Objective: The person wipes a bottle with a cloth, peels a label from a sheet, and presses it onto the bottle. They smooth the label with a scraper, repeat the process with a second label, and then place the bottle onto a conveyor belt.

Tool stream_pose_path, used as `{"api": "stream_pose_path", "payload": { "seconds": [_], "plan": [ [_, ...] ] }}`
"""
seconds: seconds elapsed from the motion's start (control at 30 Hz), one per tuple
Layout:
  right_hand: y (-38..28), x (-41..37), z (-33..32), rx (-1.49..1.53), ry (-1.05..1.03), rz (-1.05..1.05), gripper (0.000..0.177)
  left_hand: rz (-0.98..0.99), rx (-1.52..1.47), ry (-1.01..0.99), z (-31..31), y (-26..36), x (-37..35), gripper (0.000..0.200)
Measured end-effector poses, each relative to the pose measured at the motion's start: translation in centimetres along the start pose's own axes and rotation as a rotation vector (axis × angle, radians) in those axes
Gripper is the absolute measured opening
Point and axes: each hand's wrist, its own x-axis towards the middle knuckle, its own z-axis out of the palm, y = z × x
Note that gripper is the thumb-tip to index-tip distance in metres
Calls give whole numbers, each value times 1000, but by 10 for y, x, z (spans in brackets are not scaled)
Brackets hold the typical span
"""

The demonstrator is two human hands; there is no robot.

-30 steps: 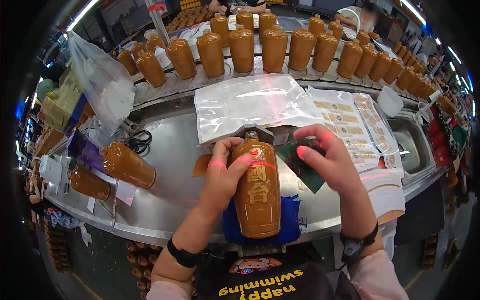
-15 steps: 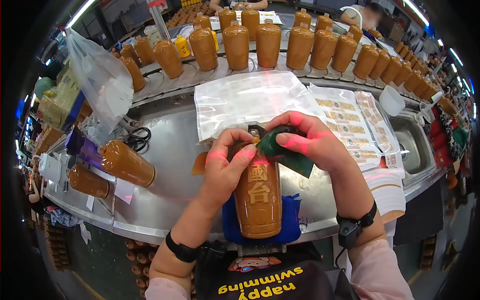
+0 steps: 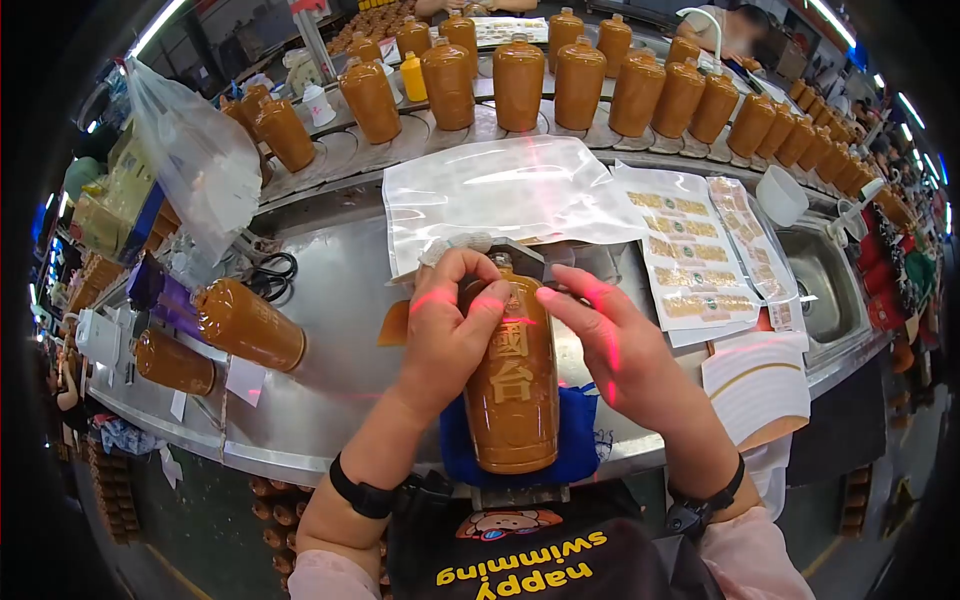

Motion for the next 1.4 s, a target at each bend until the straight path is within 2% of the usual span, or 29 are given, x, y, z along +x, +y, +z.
{"api": "stream_pose_path", "payload": {
  "seconds": [0.07, 0.17, 0.3, 0.4, 0.47, 0.53, 0.63, 0.73, 0.8, 0.83, 0.87, 0.93, 0.97, 1.07, 1.1, 1.2, 1.23, 1.33, 1.4],
  "plan": [
    [-3, 1, 3, -45, -24, -20, 63, -59, -138, 9, 1, -7, 1, 14],
    [-1, 2, 6, -116, -37, -60, 64, -136, -532, 63, 4, -2, -3, 17],
    [7, 2, 12, -133, -23, -82, 64, -60, -253, 29, 5, -4, -13, 22],
    [10, 2, 12, -129, 5, -80, 64, 9, -370, 56, 3, -9, -17, 24],
    [11, 0, 9, -135, 28, -37, 64, 304, -192, 143, 2, -10, -22, 23],
    [11, -3, 7, -135, 42, -11, 64, 610, 308, -77, -15, 16, -21, 24],
    [9, -4, 7, -114, 62, -2, 62, 594, 425, -87, -17, 10, -15, 24],
    [7, -5, 6, -34, 120, 59, 57, 404, 273, 40, -15, -2, -8, 23],
    [8, -7, 4, 65, 173, 153, 55, 273, 14, 166, -6, -6, -11, 22],
    [10, -5, 5, 112, 238, 163, 41, 214, -83, 199, -2, -7, -15, 22],
    [7, -1, 1, 126, 216, 212, 38, 154, -179, 232, 0, -8, -18, 22],
    [-4, 10, -13, 155, 173, 312, 31, 446, 114, 125, -11, -3, -19, 23],
    [-3, 17, -15, 154, 163, 260, 26, 588, 261, 68, -15, 2, -20, 24],
    [6, 25, -16, 214, 97, 267, 29, 763, 512, -81, -19, 22, -22, 30],
    [10, 24, -10, 277, 156, 244, 29, 812, 562, -91, -21, 21, -22, 34],
    [15, 23, -14, 388, 121, 332, 28, 681, 483, 1, -25, 10, -25, 35],
    [16, 24, -16, 389, 122, 375, 26, 624, 406, 19, -25, 3, -22, 26],
    [25, 29, -23, 478, 16, 487, 26, 194, 48, 143, -13, 2, -20, 15],
    [30, 33, -24, 520, -41, 528, 26, 79, -19, 72, -10, 2, -13, 14]
  ]
}}
